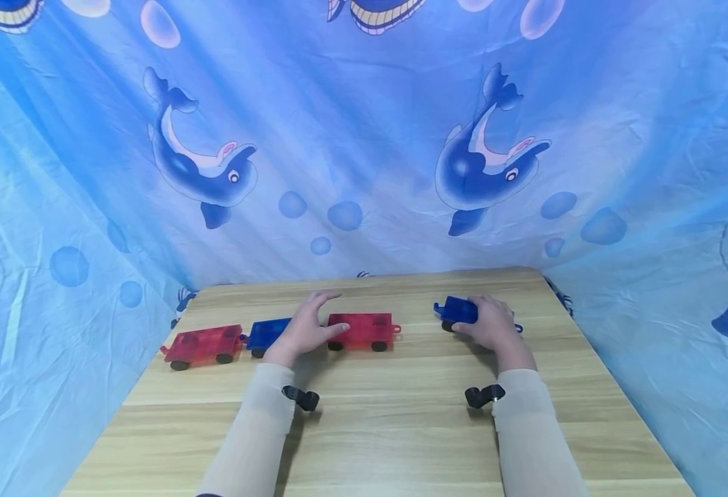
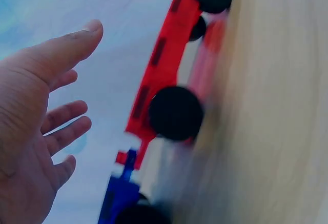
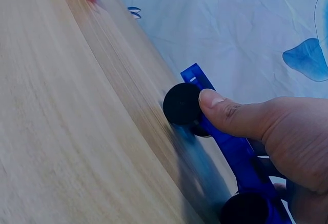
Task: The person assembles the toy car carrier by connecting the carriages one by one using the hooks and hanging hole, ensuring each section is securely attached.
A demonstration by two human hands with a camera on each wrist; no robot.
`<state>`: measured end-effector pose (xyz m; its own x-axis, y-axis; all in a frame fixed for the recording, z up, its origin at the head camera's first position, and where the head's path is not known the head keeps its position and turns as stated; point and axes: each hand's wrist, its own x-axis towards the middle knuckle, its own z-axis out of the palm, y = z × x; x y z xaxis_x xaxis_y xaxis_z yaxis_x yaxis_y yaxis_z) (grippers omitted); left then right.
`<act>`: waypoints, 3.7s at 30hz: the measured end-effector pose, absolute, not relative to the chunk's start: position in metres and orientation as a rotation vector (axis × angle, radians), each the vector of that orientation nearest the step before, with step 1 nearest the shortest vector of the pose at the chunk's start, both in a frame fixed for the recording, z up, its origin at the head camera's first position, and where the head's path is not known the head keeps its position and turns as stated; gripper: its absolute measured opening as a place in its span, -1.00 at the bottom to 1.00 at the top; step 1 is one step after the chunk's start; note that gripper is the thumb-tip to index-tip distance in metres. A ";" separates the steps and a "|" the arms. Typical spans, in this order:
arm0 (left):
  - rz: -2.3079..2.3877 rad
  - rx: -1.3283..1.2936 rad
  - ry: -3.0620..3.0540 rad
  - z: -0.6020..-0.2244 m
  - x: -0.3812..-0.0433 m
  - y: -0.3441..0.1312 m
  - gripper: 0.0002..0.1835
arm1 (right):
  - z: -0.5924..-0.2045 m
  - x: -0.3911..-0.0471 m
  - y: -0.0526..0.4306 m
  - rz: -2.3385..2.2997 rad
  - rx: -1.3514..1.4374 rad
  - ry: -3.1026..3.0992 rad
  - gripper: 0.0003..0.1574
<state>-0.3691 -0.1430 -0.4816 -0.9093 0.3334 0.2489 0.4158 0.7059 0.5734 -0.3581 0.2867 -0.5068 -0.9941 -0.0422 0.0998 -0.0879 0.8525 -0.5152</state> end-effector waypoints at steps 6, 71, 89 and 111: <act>-0.941 -0.661 -2.770 -0.488 -0.370 -0.126 -0.13 | -0.508 -0.360 0.284 0.812 0.110 -2.951 0.11; -0.908 -0.617 -2.928 -0.505 -0.362 -0.093 -0.21 | -0.503 -0.357 0.264 0.867 0.170 -2.992 0.07; -0.968 -0.608 -2.913 -0.504 -0.365 -0.102 -0.23 | -0.506 -0.357 0.253 0.864 0.252 -2.967 0.08; -1.026 -0.575 -2.891 -0.503 -0.364 -0.110 -0.24 | -0.501 -0.355 0.234 0.822 0.323 -2.994 0.09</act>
<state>-0.3636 -0.1099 -0.5025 -0.9320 0.3344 0.1402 0.3479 0.7161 0.6051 -0.3552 0.2344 -0.5014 -0.9784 -0.1934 0.0735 -0.2038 0.8397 -0.5033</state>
